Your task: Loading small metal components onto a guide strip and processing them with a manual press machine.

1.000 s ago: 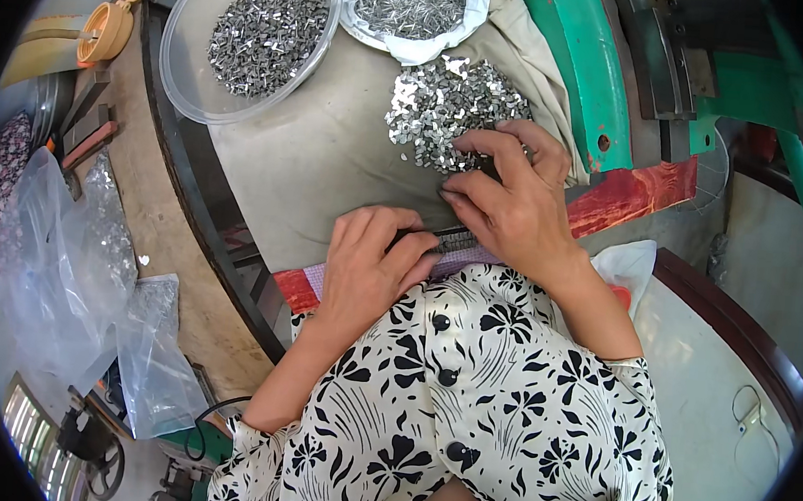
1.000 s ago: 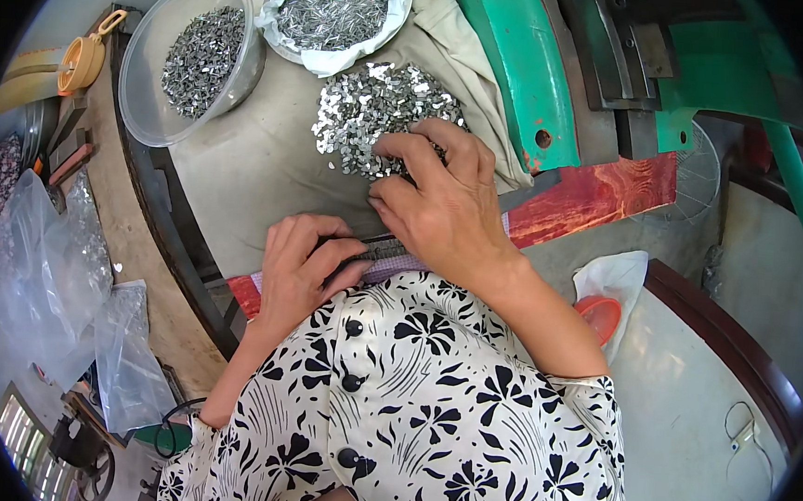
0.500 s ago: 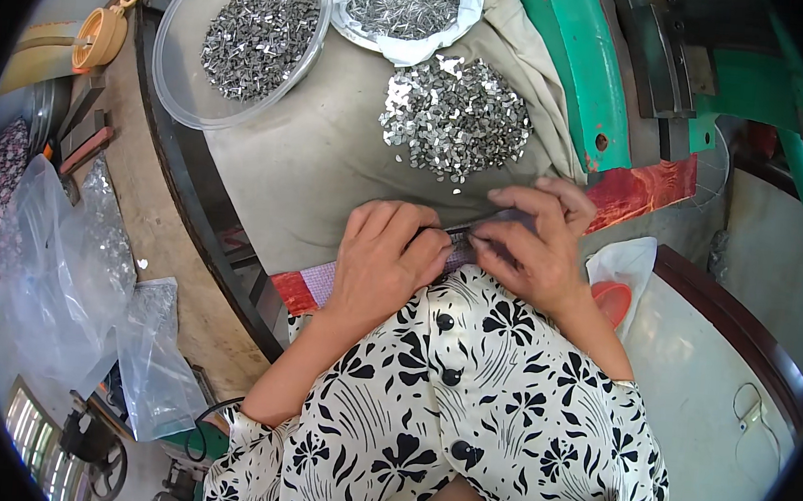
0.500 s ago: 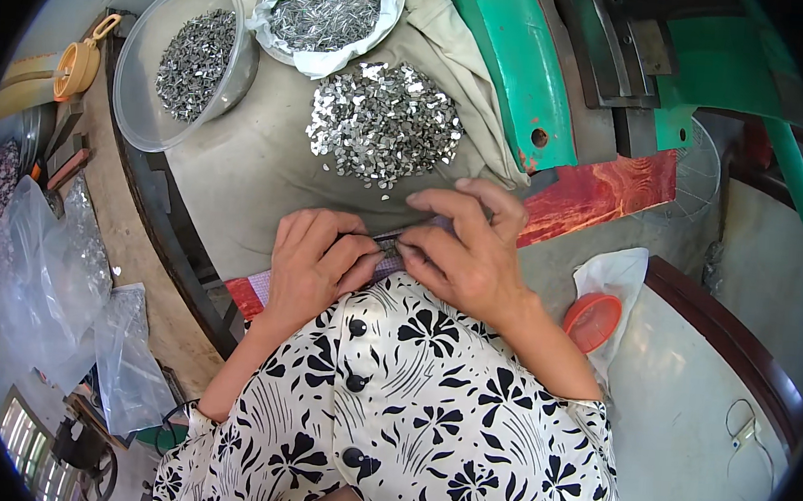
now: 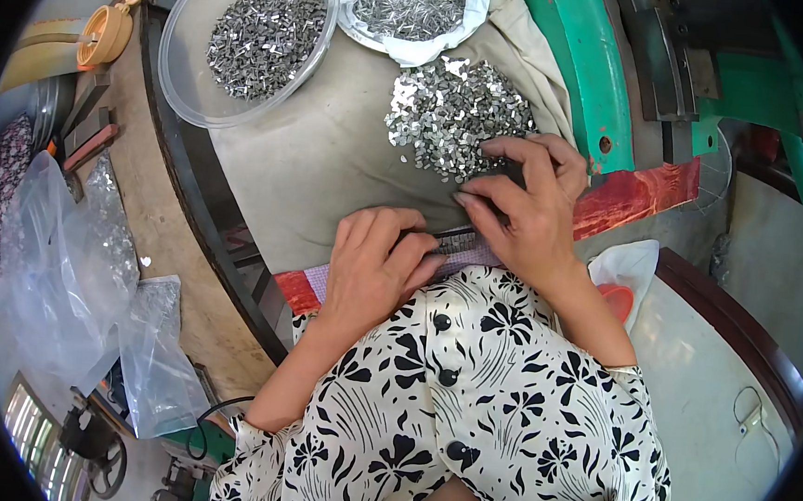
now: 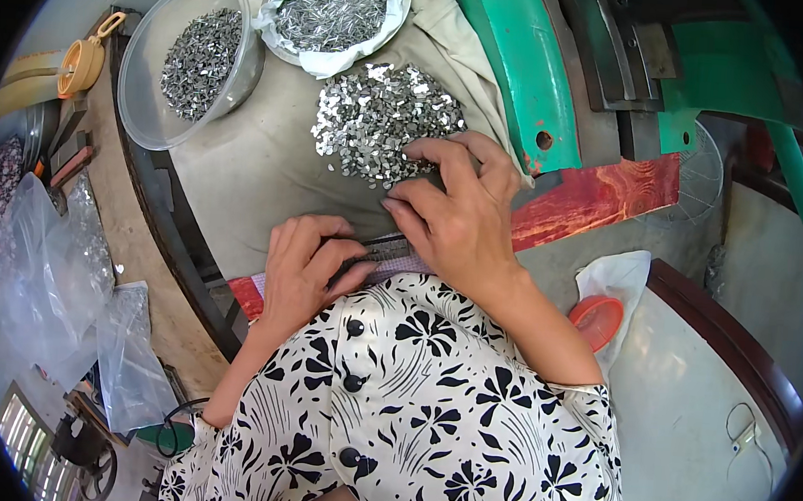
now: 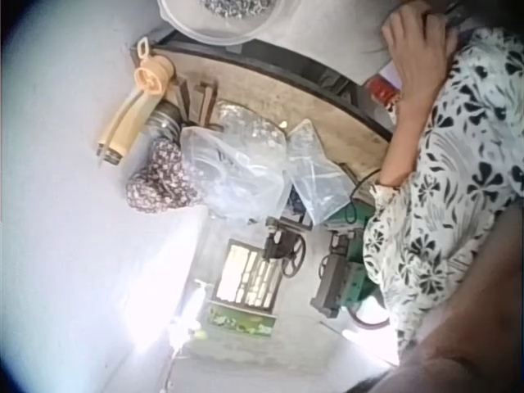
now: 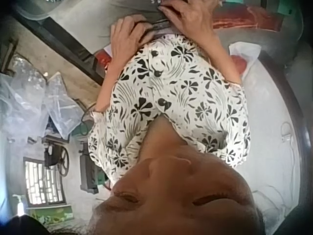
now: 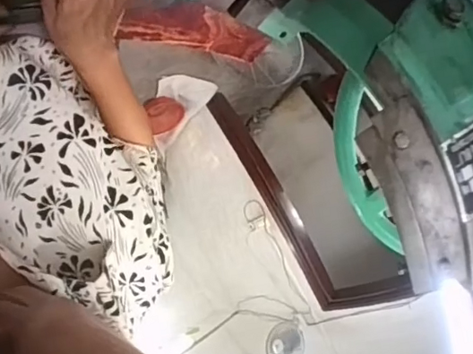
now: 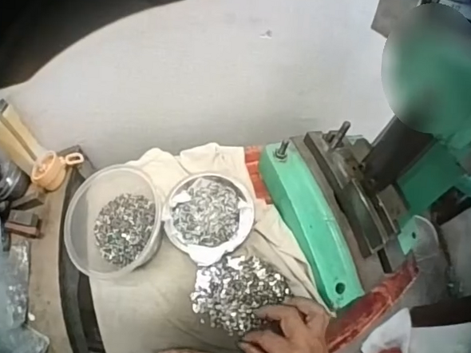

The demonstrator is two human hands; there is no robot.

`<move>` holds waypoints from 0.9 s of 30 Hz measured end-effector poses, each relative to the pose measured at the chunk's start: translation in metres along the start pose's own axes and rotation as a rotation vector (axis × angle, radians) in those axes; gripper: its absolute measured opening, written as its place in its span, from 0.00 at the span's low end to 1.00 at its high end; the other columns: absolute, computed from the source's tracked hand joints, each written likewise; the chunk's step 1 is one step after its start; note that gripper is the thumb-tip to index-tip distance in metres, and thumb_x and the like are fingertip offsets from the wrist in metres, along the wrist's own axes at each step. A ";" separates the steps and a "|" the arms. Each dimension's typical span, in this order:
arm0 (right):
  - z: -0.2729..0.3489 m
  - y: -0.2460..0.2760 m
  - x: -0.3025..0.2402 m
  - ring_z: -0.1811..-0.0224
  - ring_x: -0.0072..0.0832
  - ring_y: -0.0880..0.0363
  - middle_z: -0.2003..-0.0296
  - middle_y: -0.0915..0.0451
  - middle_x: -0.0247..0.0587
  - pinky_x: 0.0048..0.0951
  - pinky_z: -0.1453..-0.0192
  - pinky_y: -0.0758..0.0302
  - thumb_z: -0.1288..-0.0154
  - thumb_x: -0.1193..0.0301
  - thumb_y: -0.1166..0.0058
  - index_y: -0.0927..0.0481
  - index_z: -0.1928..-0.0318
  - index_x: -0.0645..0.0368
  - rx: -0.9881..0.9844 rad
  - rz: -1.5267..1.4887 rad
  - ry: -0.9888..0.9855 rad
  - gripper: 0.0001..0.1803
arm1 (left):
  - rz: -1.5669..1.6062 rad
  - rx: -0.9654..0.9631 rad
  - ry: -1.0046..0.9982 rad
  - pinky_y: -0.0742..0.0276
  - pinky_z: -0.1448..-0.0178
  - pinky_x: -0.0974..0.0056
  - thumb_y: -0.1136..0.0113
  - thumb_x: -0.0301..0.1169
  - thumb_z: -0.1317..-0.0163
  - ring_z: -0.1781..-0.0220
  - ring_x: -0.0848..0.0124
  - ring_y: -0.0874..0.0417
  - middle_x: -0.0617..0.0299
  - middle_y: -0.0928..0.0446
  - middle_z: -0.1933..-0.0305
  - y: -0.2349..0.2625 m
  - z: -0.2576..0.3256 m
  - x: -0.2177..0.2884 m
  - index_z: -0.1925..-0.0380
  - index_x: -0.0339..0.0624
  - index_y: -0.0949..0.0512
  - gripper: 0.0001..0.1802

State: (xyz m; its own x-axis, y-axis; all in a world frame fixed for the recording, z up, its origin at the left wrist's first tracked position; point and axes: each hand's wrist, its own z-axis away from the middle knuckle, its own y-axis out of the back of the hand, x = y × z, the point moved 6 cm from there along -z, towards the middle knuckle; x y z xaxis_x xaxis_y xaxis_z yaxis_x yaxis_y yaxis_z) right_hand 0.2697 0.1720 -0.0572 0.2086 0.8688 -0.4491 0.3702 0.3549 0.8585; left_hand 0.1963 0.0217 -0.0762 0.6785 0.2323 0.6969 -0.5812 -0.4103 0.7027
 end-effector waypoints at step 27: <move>0.012 0.011 0.007 0.45 0.39 0.32 0.52 0.21 0.33 0.39 0.41 0.41 0.52 0.72 0.29 0.13 0.65 0.50 0.027 -0.008 0.010 0.11 | 0.015 -0.049 -0.051 0.32 0.47 0.58 0.30 0.32 0.49 0.52 0.64 0.24 0.66 0.24 0.57 -0.012 -0.014 0.007 0.65 0.46 0.21 0.12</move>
State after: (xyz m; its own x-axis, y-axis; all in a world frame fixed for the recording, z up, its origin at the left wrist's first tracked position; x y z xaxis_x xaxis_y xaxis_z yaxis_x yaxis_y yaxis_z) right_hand 0.2856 0.1775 -0.0540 0.1967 0.8693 -0.4534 0.3959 0.3527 0.8479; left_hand 0.2022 0.0412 -0.0777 0.6912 0.1805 0.6998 -0.6117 -0.3694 0.6995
